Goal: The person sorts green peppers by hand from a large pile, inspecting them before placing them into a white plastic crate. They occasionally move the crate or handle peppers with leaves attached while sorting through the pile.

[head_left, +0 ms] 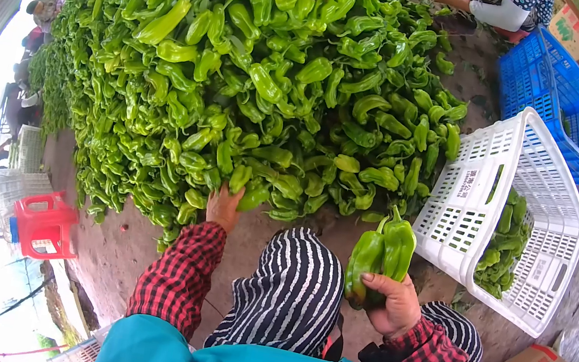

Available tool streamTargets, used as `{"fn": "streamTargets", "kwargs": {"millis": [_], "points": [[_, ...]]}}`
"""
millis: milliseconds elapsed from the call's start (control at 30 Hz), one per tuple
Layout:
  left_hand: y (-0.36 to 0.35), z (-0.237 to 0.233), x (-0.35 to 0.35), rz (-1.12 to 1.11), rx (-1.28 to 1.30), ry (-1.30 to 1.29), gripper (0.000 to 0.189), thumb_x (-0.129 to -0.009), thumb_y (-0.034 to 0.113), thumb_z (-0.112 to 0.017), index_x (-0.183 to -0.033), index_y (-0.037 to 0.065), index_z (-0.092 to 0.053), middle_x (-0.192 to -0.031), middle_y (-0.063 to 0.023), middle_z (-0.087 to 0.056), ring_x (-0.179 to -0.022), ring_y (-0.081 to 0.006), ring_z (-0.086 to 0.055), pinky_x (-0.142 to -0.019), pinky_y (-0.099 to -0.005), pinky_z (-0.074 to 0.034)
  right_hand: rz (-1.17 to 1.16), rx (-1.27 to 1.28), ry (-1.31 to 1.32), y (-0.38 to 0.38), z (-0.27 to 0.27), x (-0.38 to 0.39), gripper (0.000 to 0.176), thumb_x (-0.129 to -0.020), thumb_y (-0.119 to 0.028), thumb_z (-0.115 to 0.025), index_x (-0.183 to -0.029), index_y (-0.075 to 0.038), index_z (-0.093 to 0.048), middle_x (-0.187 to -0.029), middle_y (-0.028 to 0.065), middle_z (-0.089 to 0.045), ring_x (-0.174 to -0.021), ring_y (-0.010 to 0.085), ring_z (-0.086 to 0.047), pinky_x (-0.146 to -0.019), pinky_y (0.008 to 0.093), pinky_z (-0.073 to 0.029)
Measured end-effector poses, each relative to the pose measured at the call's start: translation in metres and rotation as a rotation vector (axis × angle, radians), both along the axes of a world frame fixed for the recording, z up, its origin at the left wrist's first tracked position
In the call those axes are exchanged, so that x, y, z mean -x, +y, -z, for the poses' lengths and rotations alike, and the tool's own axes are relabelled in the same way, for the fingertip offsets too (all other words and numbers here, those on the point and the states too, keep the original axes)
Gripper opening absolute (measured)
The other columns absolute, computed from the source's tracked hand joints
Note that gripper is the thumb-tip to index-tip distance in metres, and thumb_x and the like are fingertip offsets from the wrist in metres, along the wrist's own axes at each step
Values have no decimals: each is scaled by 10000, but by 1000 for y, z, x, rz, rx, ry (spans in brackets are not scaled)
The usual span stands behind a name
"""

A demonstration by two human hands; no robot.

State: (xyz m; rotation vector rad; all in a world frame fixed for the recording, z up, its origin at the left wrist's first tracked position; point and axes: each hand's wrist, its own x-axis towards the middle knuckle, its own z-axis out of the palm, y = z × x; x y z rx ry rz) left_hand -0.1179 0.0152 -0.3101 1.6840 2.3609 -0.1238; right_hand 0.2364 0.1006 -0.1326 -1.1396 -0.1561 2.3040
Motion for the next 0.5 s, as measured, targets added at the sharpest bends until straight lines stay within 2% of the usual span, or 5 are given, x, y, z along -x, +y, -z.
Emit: {"fn": "streamTargets", "kwargs": {"millis": [100,167,300,367,500], "points": [[-20,2,-9,97,88,56,563,-658,114,-624,-1196,201,-484,-1204,-196,-427,-1075,-352,-453,-934,-474,-324,7,-7,-8,-1,2,-1,465,-713,72,-565,-1153,-47,-476,-1025,82,-568,-941,230,-552,-824,380,-447],[-29,2,-15,90,551,-11,532,-652,124,-623,-1167,203,-515,-1170,-156,-461,-1071,-346,-449,-925,-448,-343,-6,0,-17,-2,2,-1,464,-715,74,-560,-1154,-46,-475,-1025,84,-568,-941,232,-552,-827,383,-446],[-51,13,-16,21,593,-88,488,-637,111,-586,-1115,205,-564,-1109,-122,-497,-1036,-341,-463,-904,-411,-373,11,-20,-29,0,2,-2,457,-719,52,-562,-1157,-31,-464,-1023,100,-567,-945,247,-552,-833,390,-445],[-51,16,-13,69,325,-60,403,-628,105,-598,-1029,154,-599,-1044,-114,-536,-1010,-330,-477,-861,-401,-403,8,-56,-43,3,2,-5,465,-719,21,-571,-1166,-21,-450,-1033,114,-559,-940,272,-557,-823,409,-450],[-33,15,1,-32,232,-210,347,-608,117,-634,-953,92,-599,-949,-140,-563,-946,-335,-501,-824,-405,-411,8,-78,-57,9,2,-7,502,-715,-1,-580,-1191,-31,-422,-1090,116,-531,-925,291,-561,-784,430,-462]]}}
